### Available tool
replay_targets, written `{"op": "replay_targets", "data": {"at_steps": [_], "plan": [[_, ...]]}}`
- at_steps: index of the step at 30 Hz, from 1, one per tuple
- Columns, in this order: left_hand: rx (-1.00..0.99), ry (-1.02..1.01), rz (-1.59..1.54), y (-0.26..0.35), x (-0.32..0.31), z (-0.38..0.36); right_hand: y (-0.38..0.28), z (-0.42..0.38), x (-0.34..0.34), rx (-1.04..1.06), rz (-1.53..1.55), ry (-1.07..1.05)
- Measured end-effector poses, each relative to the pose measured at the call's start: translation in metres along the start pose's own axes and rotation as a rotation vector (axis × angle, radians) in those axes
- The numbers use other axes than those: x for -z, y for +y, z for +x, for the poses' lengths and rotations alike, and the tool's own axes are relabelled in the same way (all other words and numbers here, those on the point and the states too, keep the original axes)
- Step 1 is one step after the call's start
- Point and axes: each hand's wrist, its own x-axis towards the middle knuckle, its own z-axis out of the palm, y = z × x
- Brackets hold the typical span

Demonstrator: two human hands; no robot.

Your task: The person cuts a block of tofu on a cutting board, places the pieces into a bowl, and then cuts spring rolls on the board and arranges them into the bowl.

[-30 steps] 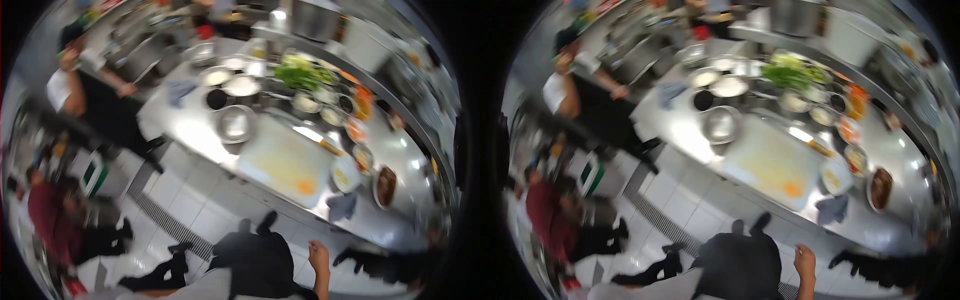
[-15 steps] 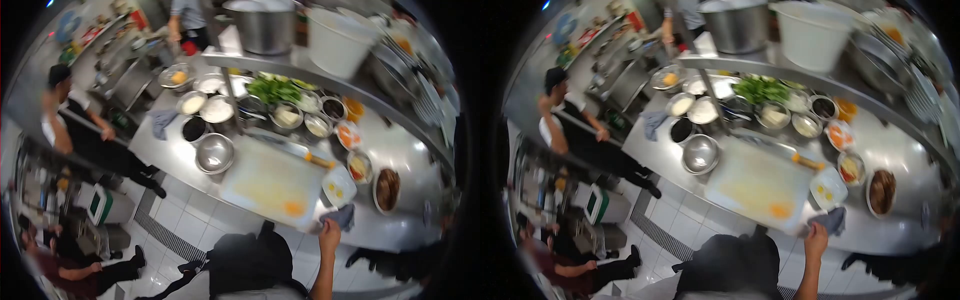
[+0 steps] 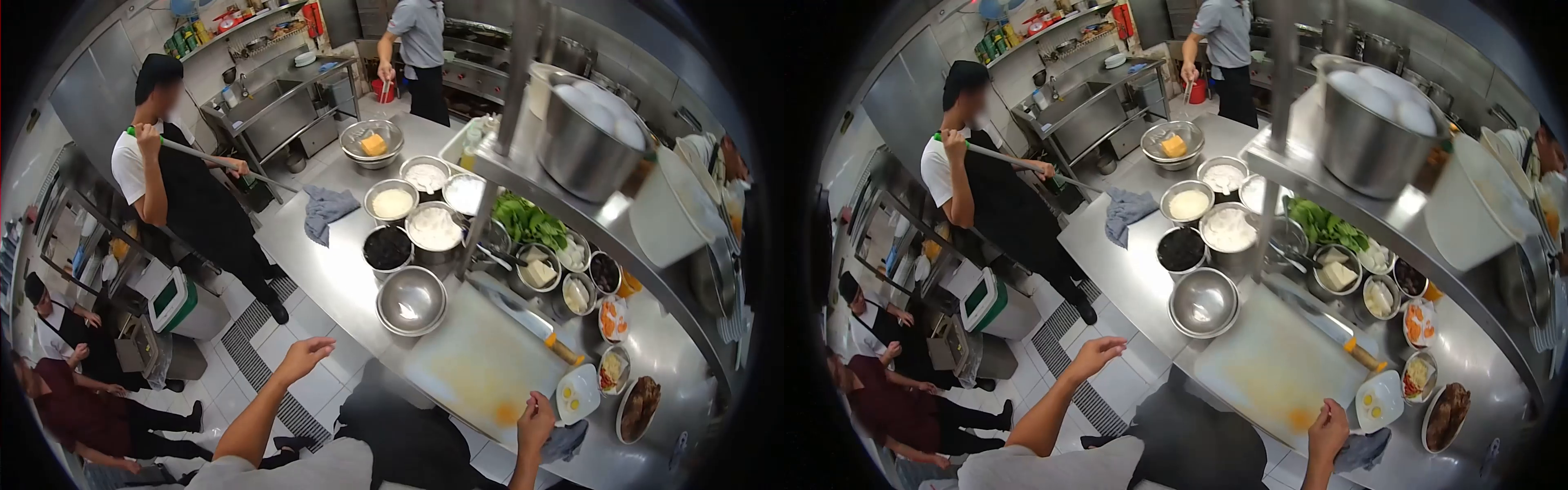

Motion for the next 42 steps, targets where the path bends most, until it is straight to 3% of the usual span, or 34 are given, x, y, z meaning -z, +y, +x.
{"op": "replay_targets", "data": {"at_steps": [4,5,8,10,13,17,20,23,28,30,31,33,34,35,37,40,42], "plan": [[-0.160,0.052,0.051,0.013,0.046,0.096,-0.035,-0.010,-0.023,-0.124,-0.050,0.132],[-0.191,0.072,0.084,0.018,0.060,0.122,-0.044,-0.015,-0.031,-0.263,-0.062,0.096],[-0.367,0.166,0.187,0.016,0.103,0.210,-0.062,-0.030,-0.072,-0.345,-0.117,0.092],[-0.368,0.227,0.058,0.033,0.125,0.256,-0.070,-0.038,-0.103,-0.398,-0.065,0.124],[-0.546,0.331,0.296,0.016,0.145,0.345,-0.066,-0.059,-0.149,-0.463,0.019,0.218],[-0.413,0.371,0.496,-0.018,0.142,0.402,-0.068,-0.067,-0.177,-0.554,-0.197,0.321],[-0.482,0.580,0.472,-0.034,0.124,0.408,-0.077,-0.066,-0.182,-0.564,-0.298,0.379],[-0.504,0.643,0.365,-0.039,0.109,0.391,-0.091,-0.060,-0.186,-0.598,-0.383,0.398],[-0.543,0.588,0.382,-0.049,0.105,0.325,-0.086,-0.062,-0.187,-0.598,-0.346,0.370],[-0.577,0.570,0.484,-0.069,0.111,0.312,-0.083,-0.071,-0.187,-0.486,-0.071,0.485],[-0.539,0.566,0.456,-0.073,0.110,0.311,-0.087,-0.080,-0.177,-0.536,0.008,0.441],[-0.476,0.538,0.447,-0.078,0.108,0.320,-0.097,-0.097,-0.164,-0.546,-0.176,0.504],[-0.476,0.549,0.491,-0.078,0.104,0.321,-0.099,-0.101,-0.153,-0.664,-0.095,0.560],[-0.497,0.544,0.553,-0.092,0.103,0.328,-0.104,-0.100,-0.136,-0.773,-0.200,0.573],[-0.516,0.573,0.638,-0.091,0.102,0.325,-0.088,-0.105,-0.107,-0.828,-0.313,0.605],[-0.595,0.510,0.547,-0.100,0.107,0.325,-0.047,-0.107,-0.074,-0.731,-0.306,0.643],[-0.570,0.461,0.376,-0.096,0.115,0.313,-0.043,-0.083,-0.057,-0.643,-0.242,0.559]]}}
